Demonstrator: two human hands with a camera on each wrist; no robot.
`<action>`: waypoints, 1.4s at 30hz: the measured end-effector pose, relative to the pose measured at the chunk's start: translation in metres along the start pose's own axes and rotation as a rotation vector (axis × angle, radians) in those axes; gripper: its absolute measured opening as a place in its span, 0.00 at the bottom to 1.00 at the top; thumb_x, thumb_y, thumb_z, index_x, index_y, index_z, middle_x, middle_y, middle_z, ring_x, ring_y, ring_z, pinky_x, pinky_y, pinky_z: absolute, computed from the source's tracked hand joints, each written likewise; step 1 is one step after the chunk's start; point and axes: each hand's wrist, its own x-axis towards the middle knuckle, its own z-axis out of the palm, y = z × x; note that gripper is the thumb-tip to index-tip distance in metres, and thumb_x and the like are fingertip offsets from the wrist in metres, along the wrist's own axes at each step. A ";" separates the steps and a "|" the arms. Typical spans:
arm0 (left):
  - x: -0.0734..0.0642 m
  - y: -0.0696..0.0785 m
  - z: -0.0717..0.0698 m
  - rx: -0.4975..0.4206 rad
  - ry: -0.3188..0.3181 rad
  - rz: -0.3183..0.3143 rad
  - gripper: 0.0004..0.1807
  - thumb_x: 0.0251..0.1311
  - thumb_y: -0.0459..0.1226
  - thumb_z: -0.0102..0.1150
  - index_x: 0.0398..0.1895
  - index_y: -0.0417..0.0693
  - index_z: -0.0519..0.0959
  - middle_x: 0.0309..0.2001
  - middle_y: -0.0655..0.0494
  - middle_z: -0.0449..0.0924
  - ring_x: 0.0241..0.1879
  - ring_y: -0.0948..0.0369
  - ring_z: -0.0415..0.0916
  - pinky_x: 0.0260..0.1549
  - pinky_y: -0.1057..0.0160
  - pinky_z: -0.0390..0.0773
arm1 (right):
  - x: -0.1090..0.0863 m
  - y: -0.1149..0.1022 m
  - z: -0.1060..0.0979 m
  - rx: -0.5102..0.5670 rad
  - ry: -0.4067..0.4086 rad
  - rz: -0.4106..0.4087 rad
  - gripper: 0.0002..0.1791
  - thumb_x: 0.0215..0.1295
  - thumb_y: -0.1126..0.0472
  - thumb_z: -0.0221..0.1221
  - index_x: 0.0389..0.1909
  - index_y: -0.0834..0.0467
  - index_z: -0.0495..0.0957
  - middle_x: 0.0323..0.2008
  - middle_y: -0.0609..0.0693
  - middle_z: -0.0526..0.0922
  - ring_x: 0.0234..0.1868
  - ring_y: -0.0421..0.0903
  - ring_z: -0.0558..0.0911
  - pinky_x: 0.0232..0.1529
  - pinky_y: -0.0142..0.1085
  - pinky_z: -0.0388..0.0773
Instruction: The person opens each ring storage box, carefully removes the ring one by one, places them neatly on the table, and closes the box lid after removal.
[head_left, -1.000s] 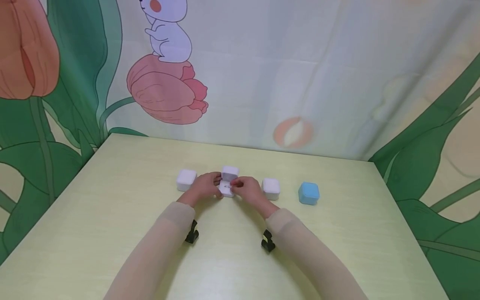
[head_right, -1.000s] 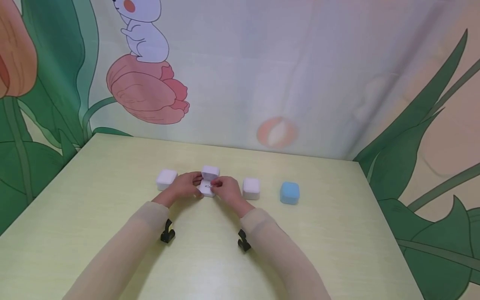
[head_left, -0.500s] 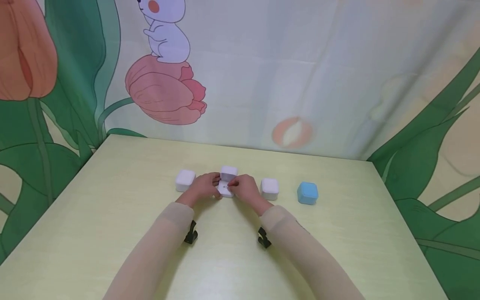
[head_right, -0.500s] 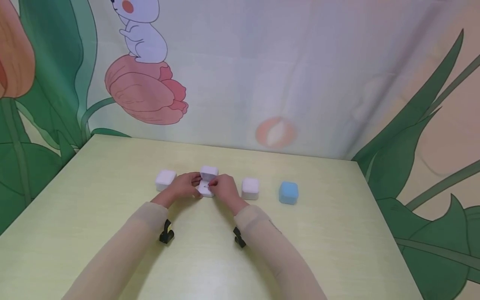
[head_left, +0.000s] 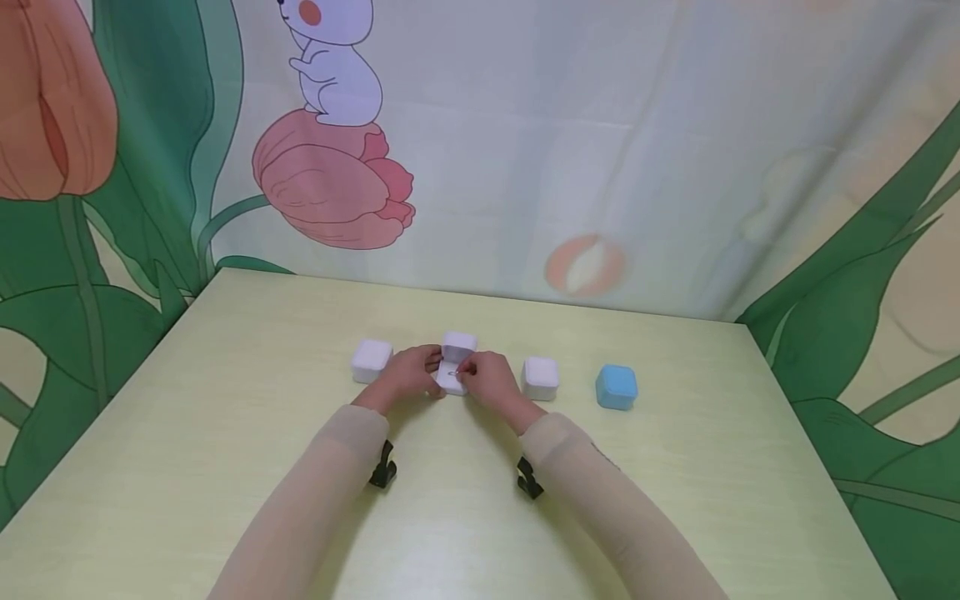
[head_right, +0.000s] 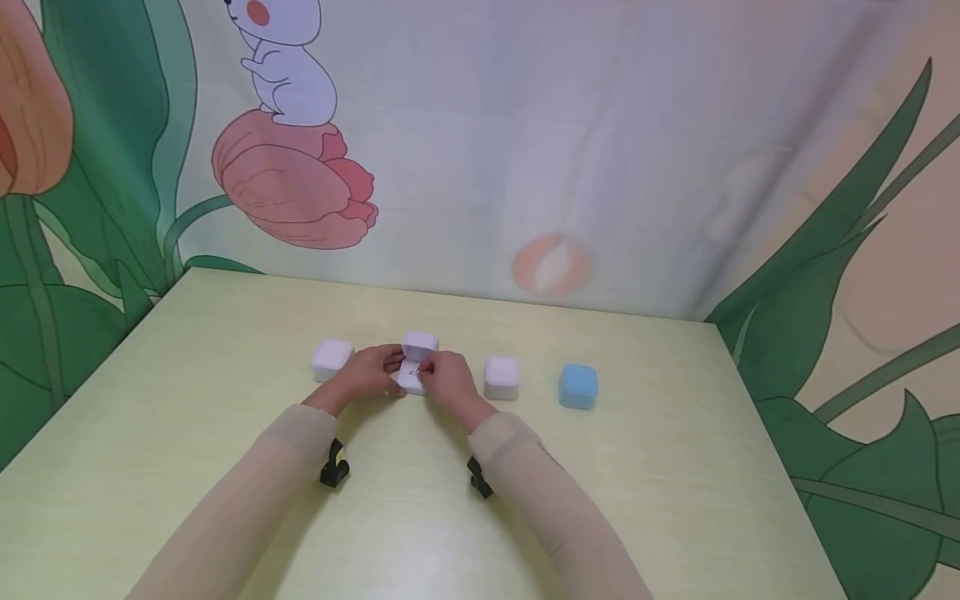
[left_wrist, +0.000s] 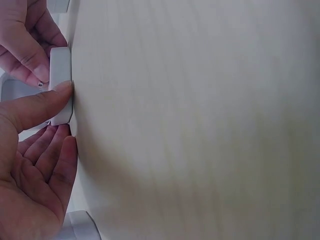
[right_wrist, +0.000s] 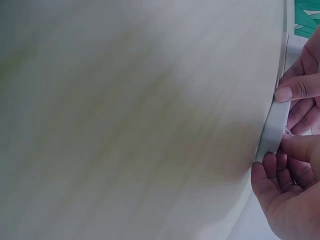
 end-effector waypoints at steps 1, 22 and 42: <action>0.000 0.000 0.000 0.000 0.000 0.003 0.48 0.51 0.25 0.67 0.77 0.29 0.58 0.76 0.38 0.64 0.76 0.46 0.65 0.76 0.53 0.66 | 0.000 0.000 0.000 0.000 0.001 -0.003 0.08 0.68 0.68 0.61 0.39 0.68 0.86 0.38 0.60 0.90 0.37 0.47 0.81 0.42 0.33 0.78; 0.001 -0.001 0.000 -0.006 -0.005 -0.005 0.48 0.52 0.28 0.69 0.77 0.30 0.58 0.76 0.39 0.65 0.76 0.47 0.66 0.75 0.54 0.66 | -0.002 0.004 -0.001 -0.003 0.002 -0.019 0.08 0.68 0.67 0.61 0.40 0.67 0.86 0.38 0.59 0.90 0.37 0.46 0.81 0.41 0.32 0.77; -0.002 0.001 0.000 -0.006 0.003 -0.009 0.47 0.52 0.27 0.68 0.77 0.30 0.58 0.76 0.39 0.65 0.76 0.47 0.65 0.76 0.53 0.65 | 0.000 0.009 0.002 -0.001 0.014 -0.042 0.07 0.67 0.67 0.60 0.39 0.66 0.85 0.36 0.58 0.88 0.36 0.45 0.79 0.40 0.31 0.75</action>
